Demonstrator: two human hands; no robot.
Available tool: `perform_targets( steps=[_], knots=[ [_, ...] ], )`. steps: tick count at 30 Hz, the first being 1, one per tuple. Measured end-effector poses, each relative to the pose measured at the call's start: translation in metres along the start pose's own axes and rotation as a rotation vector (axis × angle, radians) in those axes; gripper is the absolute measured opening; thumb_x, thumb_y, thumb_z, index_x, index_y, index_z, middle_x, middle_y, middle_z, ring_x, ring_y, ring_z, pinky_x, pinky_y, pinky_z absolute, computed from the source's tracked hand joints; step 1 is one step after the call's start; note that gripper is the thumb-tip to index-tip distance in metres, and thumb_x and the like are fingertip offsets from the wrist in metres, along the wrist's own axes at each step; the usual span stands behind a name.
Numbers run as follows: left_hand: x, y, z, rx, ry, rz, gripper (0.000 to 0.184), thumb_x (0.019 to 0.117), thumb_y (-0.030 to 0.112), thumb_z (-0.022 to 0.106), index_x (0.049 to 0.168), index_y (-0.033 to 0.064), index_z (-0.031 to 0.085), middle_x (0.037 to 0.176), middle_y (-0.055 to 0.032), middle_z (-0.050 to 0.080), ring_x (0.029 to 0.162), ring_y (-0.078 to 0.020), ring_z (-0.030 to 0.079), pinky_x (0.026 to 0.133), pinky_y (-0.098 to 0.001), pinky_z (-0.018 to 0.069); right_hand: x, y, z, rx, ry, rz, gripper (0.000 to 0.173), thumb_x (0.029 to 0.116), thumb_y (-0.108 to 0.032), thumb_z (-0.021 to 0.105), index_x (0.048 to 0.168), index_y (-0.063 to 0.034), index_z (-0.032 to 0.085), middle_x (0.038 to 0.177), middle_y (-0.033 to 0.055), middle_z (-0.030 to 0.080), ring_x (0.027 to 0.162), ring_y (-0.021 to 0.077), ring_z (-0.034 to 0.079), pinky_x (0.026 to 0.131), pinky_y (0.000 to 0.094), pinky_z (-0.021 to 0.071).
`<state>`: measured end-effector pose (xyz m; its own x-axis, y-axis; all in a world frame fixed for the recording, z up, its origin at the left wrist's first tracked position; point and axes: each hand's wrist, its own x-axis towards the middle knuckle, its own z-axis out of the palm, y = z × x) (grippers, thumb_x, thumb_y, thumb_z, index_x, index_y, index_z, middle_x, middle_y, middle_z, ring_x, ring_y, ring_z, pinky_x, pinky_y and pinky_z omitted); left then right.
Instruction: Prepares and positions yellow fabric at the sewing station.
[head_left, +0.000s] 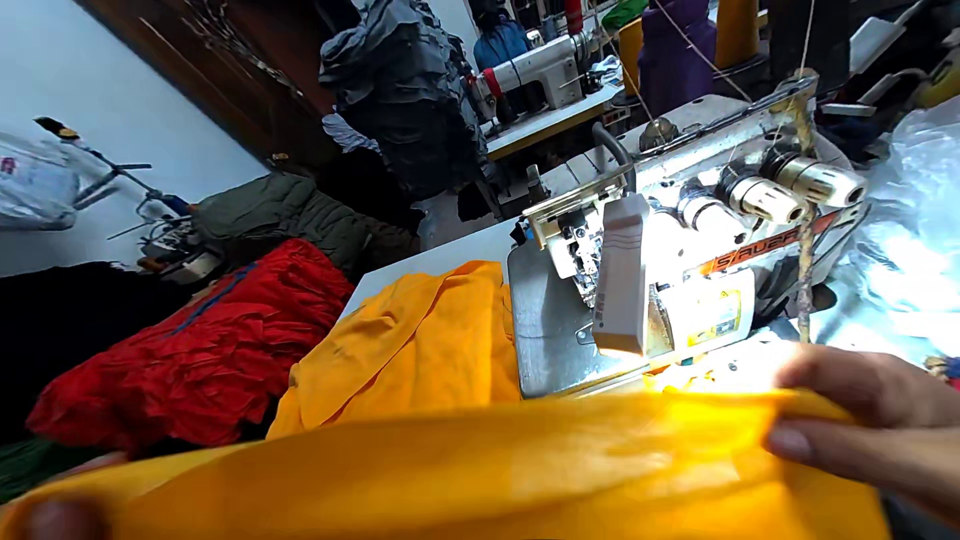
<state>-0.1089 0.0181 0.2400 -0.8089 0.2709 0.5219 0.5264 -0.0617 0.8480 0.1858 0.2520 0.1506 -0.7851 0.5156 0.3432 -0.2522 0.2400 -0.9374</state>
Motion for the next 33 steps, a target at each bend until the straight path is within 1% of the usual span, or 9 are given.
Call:
perform_targets(
  steps=[2,5,8,11,14,17,21,26,33],
  knots=[
    [0.020,-0.043,0.005,0.310,-0.039,0.016,0.022,0.1055,0.002,0.040,0.117,-0.0145,0.049,0.100,-0.0001,0.058,0.091,0.0065,0.059,0.086,-0.0149,0.0504,0.022,0.011,0.019,-0.211,0.210,0.005,0.003,0.0879,-0.024,0.071,0.091,-0.0255,0.069,0.076,-0.0175,0.067,0.070,-0.0105,0.062,0.061,0.0085,0.0509],
    [0.045,-0.116,0.008,0.695,-0.185,0.116,0.037,0.1039,0.008,0.048,0.129,-0.0173,0.057,0.130,-0.0368,0.058,0.124,-0.0420,0.057,0.106,-0.0554,0.0421,0.046,0.033,0.043,-0.393,0.324,-0.140,0.002,0.0858,-0.013,0.069,0.084,-0.0128,0.069,0.071,-0.0082,0.062,0.063,-0.0068,0.057,0.057,0.0087,0.0470],
    [0.028,-0.121,0.039,0.709,-0.376,0.297,0.041,0.1003,0.007,0.052,0.134,-0.0172,0.054,0.138,-0.0436,0.049,0.129,-0.0635,0.045,0.103,-0.0745,0.0351,0.053,0.042,0.055,-0.522,0.373,-0.232,0.006,0.0857,-0.015,0.069,0.081,-0.0123,0.070,0.069,-0.0074,0.063,0.064,-0.0074,0.057,0.059,0.0076,0.0458],
    [-0.027,-0.083,0.078,0.561,-0.508,0.576,0.038,0.1014,0.015,0.056,0.126,-0.0124,0.062,0.134,-0.0340,0.058,0.129,-0.0424,0.056,0.105,-0.0494,0.0475,0.056,0.042,0.055,-0.585,0.386,-0.275,0.007,0.0843,-0.017,0.069,0.080,-0.0120,0.070,0.067,-0.0072,0.062,0.063,-0.0070,0.057,0.058,0.0077,0.0461],
    [-0.080,-0.054,0.109,0.356,-0.657,0.684,0.039,0.1072,0.034,0.050,0.115,0.0005,0.067,0.122,-0.0171,0.069,0.127,-0.0147,0.059,0.111,-0.0246,0.0399,0.055,0.041,0.057,-0.618,0.394,-0.277,0.005,0.0827,-0.018,0.070,0.081,-0.0129,0.070,0.069,-0.0073,0.061,0.065,-0.0064,0.057,0.059,0.0079,0.0456],
    [-0.098,-0.056,0.127,0.348,-0.682,0.654,0.044,0.1019,0.036,0.056,0.109,-0.0048,0.072,0.113,-0.0216,0.073,0.116,-0.0285,0.066,0.108,-0.0359,0.0444,0.053,0.042,0.055,-0.630,0.412,-0.271,0.008,0.0849,-0.016,0.069,0.090,-0.0125,0.073,0.083,-0.0061,0.068,0.078,-0.0050,0.064,0.070,0.0090,0.0517],
    [-0.087,-0.079,0.131,0.445,-0.691,0.652,0.051,0.0988,0.044,0.054,0.115,-0.0010,0.074,0.130,-0.0151,0.069,0.131,-0.0316,0.060,0.113,-0.0475,0.0421,0.046,0.044,0.051,-0.673,0.485,-0.214,0.020,0.0850,-0.008,0.064,0.101,-0.0100,0.076,0.082,-0.0023,0.066,0.065,-0.0015,0.057,0.059,0.0118,0.0478],
    [-0.081,-0.085,0.132,0.501,-0.668,0.658,0.053,0.1002,0.042,0.051,0.120,-0.0023,0.072,0.133,-0.0163,0.068,0.132,-0.0322,0.059,0.113,-0.0464,0.0420,0.034,0.046,0.038,-0.657,0.512,-0.136,0.022,0.0933,-0.015,0.064,0.112,-0.0063,0.072,0.099,0.0009,0.071,0.074,-0.0029,0.062,0.066,0.0109,0.0505],
    [-0.075,-0.084,0.137,0.486,-0.610,0.647,0.046,0.0957,0.040,0.059,0.115,0.0018,0.074,0.124,-0.0144,0.071,0.126,-0.0282,0.063,0.107,-0.0413,0.0475,0.006,0.058,0.043,-0.435,0.494,0.024,0.021,0.0923,-0.019,0.065,0.111,-0.0133,0.072,0.090,-0.0079,0.071,0.074,-0.0041,0.067,0.065,0.0119,0.0562]
  ],
)
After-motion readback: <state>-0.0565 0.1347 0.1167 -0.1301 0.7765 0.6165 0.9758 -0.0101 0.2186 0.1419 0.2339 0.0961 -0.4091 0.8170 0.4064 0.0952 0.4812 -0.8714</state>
